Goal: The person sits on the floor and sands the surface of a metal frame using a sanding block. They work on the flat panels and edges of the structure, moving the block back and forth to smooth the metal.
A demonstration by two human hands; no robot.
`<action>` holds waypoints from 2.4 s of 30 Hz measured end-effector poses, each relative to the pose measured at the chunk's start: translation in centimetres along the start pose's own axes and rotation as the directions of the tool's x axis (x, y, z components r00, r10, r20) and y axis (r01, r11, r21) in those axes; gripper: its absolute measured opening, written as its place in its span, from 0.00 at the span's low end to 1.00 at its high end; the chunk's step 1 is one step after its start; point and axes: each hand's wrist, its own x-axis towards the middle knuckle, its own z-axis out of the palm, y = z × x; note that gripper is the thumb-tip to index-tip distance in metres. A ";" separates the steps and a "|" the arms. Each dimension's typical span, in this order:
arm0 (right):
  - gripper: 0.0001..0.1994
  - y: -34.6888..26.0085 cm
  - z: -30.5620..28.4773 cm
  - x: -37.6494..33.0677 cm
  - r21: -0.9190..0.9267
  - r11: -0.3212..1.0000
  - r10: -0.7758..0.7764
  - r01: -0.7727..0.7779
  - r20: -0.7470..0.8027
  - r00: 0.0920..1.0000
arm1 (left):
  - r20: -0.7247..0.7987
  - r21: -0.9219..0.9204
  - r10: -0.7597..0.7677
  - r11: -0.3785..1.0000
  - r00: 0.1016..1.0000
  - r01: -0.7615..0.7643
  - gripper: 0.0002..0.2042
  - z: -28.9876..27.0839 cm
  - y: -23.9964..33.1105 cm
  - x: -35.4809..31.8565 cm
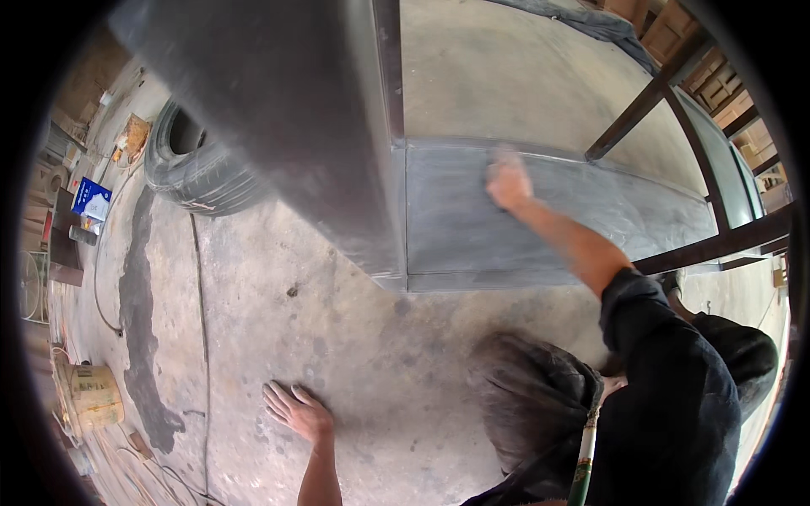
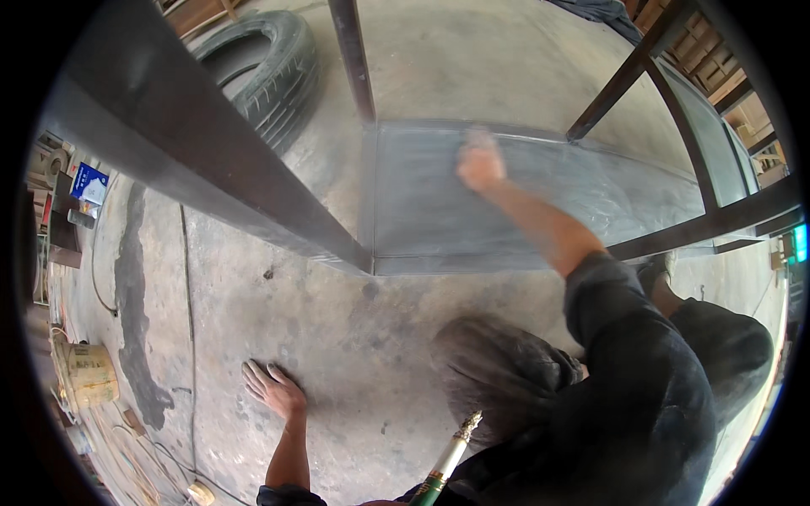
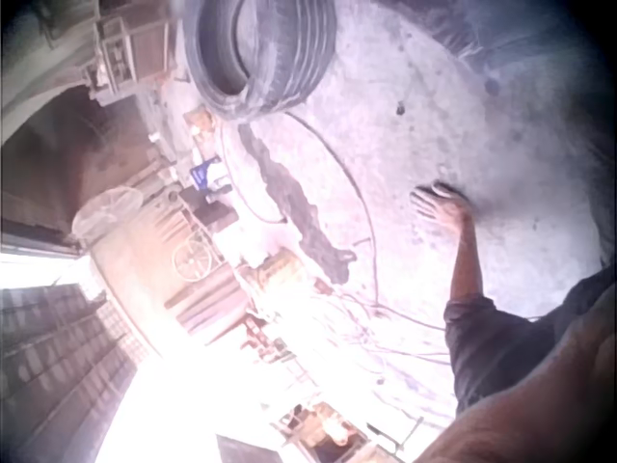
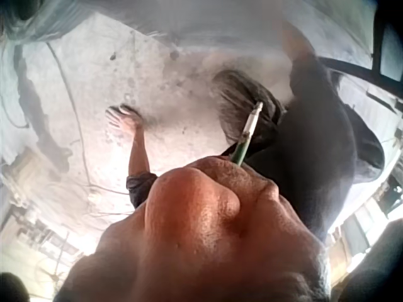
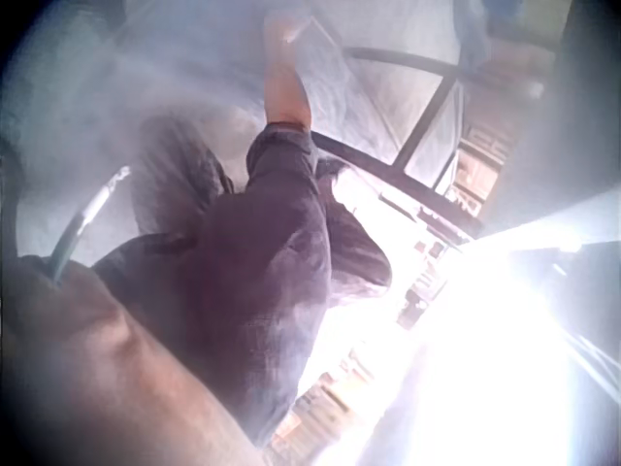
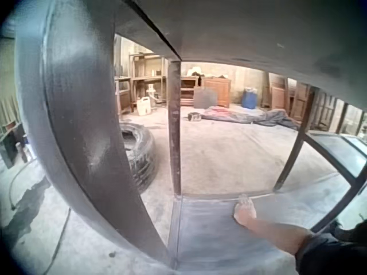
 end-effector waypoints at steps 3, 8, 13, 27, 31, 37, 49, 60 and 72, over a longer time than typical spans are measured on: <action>0.25 -5.6 -3.0 0.8 0.371 0.914 -0.126 0.165 -0.126 0.984 | 0.027 -0.030 0.019 0.999 0.999 -0.018 0.29 0.9 0.5 -0.2; 0.26 6.6 2.7 -6.3 0.266 0.933 0.278 -0.243 -0.104 0.955 | 0.017 -0.027 0.025 0.999 1.000 -0.024 0.29 1.5 0.7 0.9; 0.24 13.8 4.1 -25.2 0.137 0.990 -0.047 0.042 0.031 0.998 | 0.163 0.280 0.087 0.951 0.983 -0.131 0.27 5.5 -0.4 -0.2; 0.22 49.6 -13.7 -72.1 0.388 0.176 0.969 -0.905 0.096 0.230 | 0.458 -0.440 0.889 0.203 -0.024 -0.875 0.21 -3.3 37.9 -24.3; 0.19 47.9 -9.4 -86.6 -0.023 0.216 0.895 -0.976 -0.396 0.208 | 0.460 -0.454 0.884 0.148 -0.088 -0.879 0.20 -5.1 41.1 -27.4; 0.16 38.0 -1.8 -90.4 -0.203 0.118 0.989 -0.972 0.115 0.096 | 0.425 -0.423 0.901 0.116 -0.084 -0.899 0.17 -6.7 43.4 -28.4; 0.22 36.3 4.2 -89.8 -0.038 -0.038 0.891 -0.999 0.451 -0.051 | 0.360 -0.391 0.933 0.164 0.014 -0.906 0.14 -9.1 43.3 -27.9; 0.13 36.1 4.5 -85.8 0.238 0.149 0.943 -0.960 0.258 0.211 | 0.086 -0.219 0.982 0.184 0.169 -0.958 0.12 -10.2 43.7 -23.8; 0.32 51.6 13.4 -87.5 0.234 0.022 0.999 -0.972 -0.052 0.010 | 0.032 0.160 0.993 0.111 0.117 -0.981 0.12 -13.4 49.7 -21.4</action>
